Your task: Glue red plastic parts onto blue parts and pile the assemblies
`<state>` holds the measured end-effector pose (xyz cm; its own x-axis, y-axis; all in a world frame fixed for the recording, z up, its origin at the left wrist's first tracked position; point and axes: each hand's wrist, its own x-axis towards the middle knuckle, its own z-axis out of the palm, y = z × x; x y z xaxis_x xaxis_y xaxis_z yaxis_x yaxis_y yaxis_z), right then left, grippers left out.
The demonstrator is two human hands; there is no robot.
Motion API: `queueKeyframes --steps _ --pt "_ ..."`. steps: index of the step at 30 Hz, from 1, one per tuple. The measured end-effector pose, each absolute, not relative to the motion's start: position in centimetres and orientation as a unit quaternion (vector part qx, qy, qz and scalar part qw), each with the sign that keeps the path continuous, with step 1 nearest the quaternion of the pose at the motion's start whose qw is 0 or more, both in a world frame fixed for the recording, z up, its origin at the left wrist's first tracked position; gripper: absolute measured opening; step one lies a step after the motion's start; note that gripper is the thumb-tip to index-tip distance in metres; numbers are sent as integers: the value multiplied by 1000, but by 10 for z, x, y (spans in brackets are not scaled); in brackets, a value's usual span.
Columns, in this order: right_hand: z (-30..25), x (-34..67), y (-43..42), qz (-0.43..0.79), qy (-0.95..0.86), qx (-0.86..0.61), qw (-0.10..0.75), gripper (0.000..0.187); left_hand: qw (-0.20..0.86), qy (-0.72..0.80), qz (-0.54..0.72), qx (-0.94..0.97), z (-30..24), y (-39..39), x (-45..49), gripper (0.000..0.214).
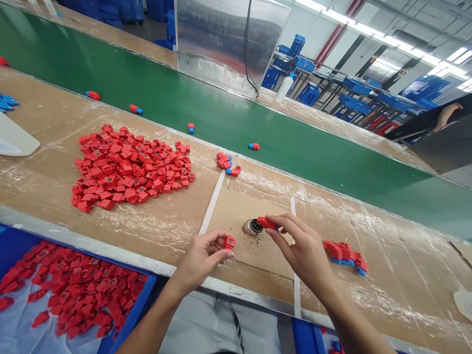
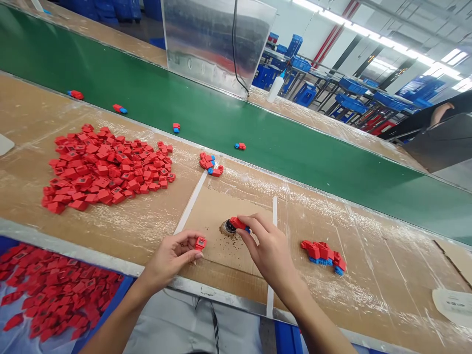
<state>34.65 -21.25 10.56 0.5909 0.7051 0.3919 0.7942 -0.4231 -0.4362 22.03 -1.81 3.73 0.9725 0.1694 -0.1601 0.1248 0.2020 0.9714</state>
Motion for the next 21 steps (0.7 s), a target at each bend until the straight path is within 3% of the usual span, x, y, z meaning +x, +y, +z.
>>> queueKeyframes --steps 6,21 --pt "104 309 -203 -11 -444 -806 391 18 769 93 -1 633 40 -17 219 22" --pt "86 299 -194 31 -463 -794 392 16 755 77 -13 652 46 -18 218 28"
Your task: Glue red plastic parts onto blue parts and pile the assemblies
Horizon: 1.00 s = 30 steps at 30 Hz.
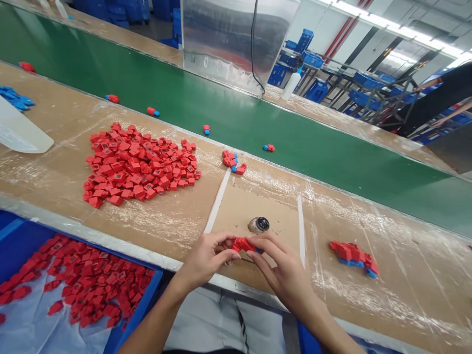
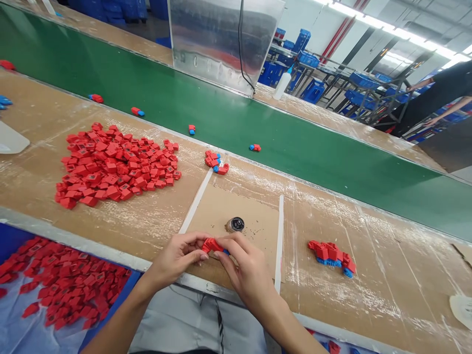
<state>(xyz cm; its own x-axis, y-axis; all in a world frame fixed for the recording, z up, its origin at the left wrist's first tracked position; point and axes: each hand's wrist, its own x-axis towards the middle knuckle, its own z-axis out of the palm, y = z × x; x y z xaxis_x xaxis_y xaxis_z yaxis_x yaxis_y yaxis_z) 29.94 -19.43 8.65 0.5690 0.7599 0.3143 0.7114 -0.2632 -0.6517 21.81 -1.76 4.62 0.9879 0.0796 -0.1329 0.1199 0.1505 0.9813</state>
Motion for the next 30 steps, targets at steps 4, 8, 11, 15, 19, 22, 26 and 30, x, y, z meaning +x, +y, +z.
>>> queueKeyframes --steps 4,8,11,15,19,22,26,30 --pt "85 299 -194 58 -487 -786 376 19 724 71 -40 686 47 -15 217 27" --pt "84 294 -192 63 -505 -790 343 21 676 44 -51 733 48 -9 216 19" --pt "82 291 -192 51 -505 -797 327 21 656 25 -61 752 49 -5 216 22" --pt "74 287 -192 39 -500 -797 337 20 657 19 -68 751 46 -6 217 26" --pt "76 284 -191 50 -470 -793 384 16 710 53 -107 694 47 -4 218 38" --pt "87 291 -208 22 -429 -812 396 17 745 70 -164 643 56 12 213 69" --pt "84 335 -270 -136 -280 -892 328 29 674 139 -75 721 71 58 210 56" --pt "48 385 -333 -181 -167 -950 191 52 420 271 89 862 80 103 229 42"
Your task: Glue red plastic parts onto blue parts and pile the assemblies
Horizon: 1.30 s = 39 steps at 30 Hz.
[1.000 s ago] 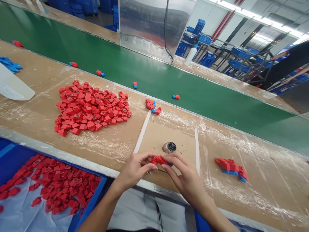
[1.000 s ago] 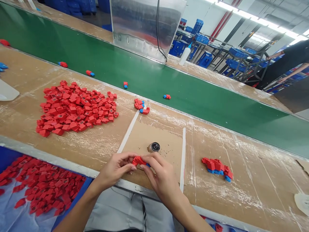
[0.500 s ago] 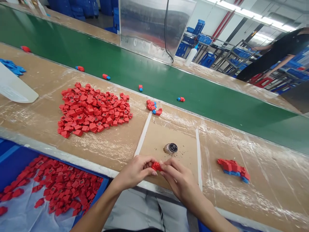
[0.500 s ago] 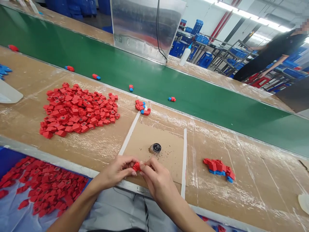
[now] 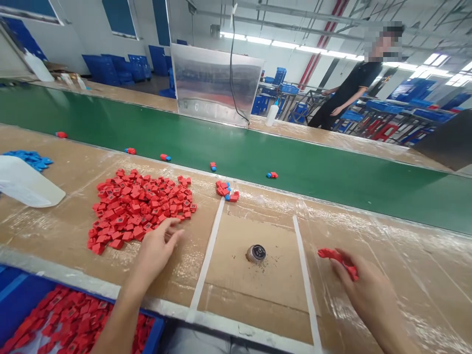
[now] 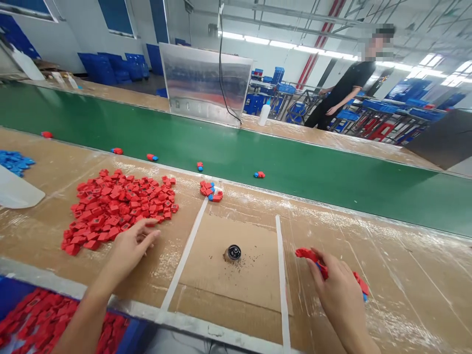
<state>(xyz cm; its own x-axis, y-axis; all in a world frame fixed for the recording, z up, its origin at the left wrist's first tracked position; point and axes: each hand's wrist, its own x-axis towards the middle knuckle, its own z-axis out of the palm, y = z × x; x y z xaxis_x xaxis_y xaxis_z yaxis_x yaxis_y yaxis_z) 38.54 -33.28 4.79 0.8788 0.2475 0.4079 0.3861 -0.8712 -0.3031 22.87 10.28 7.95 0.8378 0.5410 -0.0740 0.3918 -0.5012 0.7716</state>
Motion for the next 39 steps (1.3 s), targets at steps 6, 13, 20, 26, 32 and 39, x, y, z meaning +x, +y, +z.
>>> queueKeyframes --steps 6,13,20,26,32,39 --pt "32 424 -347 -218 -187 -953 95 56 95 301 6 949 83 116 263 29" --pt "57 562 -242 -80 -229 -960 141 40 60 288 -99 951 78 114 263 28" --pt "38 661 -148 -25 -142 -981 133 45 204 274 -15 940 69 113 228 30" --pt "48 645 -165 -2 -128 -980 151 26 444 254 30 859 75 99 213 37" --pt "73 544 -216 42 -229 -946 223 30 668 192 -22 719 83 69 217 25" --pt "103 388 -230 20 -441 -848 293 27 772 167 -27 613 58 32 221 47"
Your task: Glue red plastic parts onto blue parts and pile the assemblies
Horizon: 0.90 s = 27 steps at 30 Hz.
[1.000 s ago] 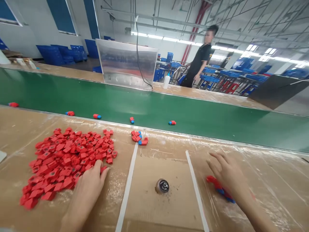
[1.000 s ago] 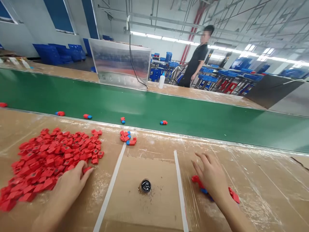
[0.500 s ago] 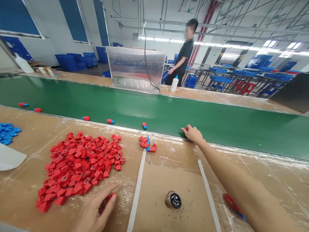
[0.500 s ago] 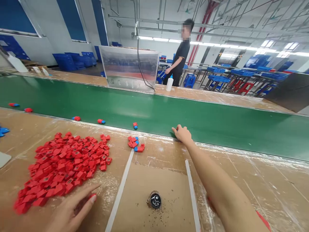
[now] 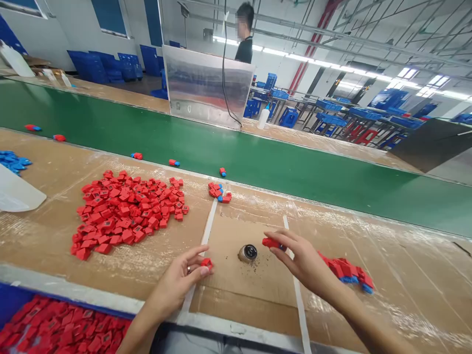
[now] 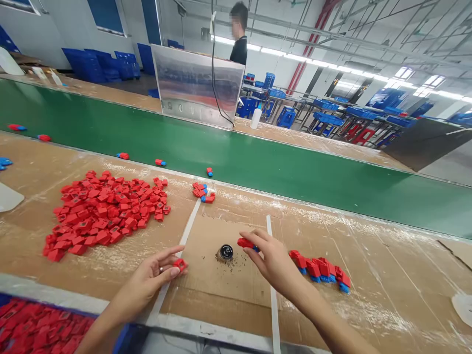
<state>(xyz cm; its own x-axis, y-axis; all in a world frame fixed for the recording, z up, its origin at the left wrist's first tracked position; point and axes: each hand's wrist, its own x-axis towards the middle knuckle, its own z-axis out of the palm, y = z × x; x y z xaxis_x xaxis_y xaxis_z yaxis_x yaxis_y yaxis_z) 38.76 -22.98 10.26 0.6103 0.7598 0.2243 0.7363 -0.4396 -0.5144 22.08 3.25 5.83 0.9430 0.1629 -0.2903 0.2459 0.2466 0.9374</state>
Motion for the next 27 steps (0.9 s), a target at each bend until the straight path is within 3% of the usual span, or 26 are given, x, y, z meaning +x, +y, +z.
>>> queueKeyframes --steps 9,27 --pt "94 362 -208 -70 -457 -846 267 17 787 130 8 603 43 -1 217 33" --pt "95 356 -200 -67 -505 -835 207 18 813 132 -30 566 40 2 216 25"
